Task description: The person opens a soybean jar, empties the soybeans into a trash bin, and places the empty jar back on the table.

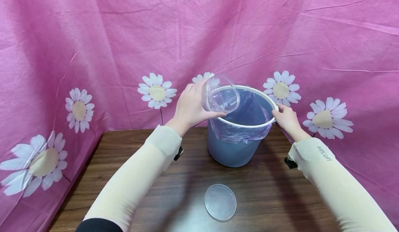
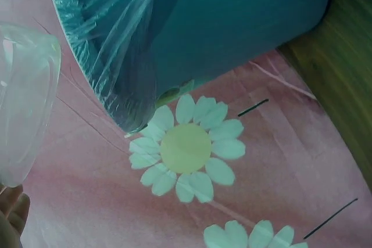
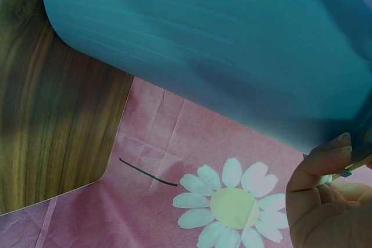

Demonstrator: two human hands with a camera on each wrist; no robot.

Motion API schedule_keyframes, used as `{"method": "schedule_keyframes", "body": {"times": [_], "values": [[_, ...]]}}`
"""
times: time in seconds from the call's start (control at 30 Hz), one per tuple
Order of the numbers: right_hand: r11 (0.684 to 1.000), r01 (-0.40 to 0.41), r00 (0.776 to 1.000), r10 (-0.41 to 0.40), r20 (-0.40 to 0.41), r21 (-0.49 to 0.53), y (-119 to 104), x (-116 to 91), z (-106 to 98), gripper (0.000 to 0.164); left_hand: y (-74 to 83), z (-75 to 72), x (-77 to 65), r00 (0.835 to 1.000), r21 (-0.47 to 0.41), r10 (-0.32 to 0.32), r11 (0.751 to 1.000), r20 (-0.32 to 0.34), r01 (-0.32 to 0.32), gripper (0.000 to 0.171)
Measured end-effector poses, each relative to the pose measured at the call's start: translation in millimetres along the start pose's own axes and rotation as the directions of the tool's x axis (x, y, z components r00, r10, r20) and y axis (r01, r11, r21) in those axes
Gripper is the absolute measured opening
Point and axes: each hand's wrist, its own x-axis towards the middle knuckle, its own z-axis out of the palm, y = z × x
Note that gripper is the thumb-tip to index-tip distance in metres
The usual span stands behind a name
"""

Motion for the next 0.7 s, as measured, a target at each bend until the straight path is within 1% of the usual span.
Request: {"method": "schedule_keyframes", "body": {"times": [0.2,0.3,0.37,0.43,0.6,0.7], "values": [[1.000,-0.001,1.000,0.001,0.001,-0.002,-0.5,-0.2,-0.3,0.060,3.7,-2.3,-7.0,0.997,-0.111,-0.072,0.991,0.016,0.074,0.112],[1.000,0.001,1.000,-0.001,-0.005,0.000,-0.9,-0.3,0.2,0.059,6.2,-4.4,-10.4,0.993,-0.150,-0.112,0.982,0.033,0.116,0.116],[1.000,0.000,1.000,0.000,-0.008,0.001,-0.8,-0.2,0.4,0.059,7.6,-5.6,-13.0,0.991,-0.173,-0.128,0.976,0.038,0.132,0.118],[1.000,-0.002,1.000,0.002,-0.010,0.002,-0.4,0.1,0.7,0.059,8.6,-6.4,-16.9,0.991,-0.205,-0.130,0.970,0.030,0.134,0.118],[1.000,-0.003,1.000,0.003,-0.014,0.005,0.0,0.3,1.5,0.058,10.0,-7.2,-30.0,0.993,-0.285,-0.118,0.953,-0.024,0.107,0.112],[1.000,-0.001,1.000,0.001,-0.016,0.009,-0.6,0.2,1.7,0.057,10.0,-6.9,-37.6,0.990,-0.319,-0.132,0.941,-0.045,0.111,0.112]]}}
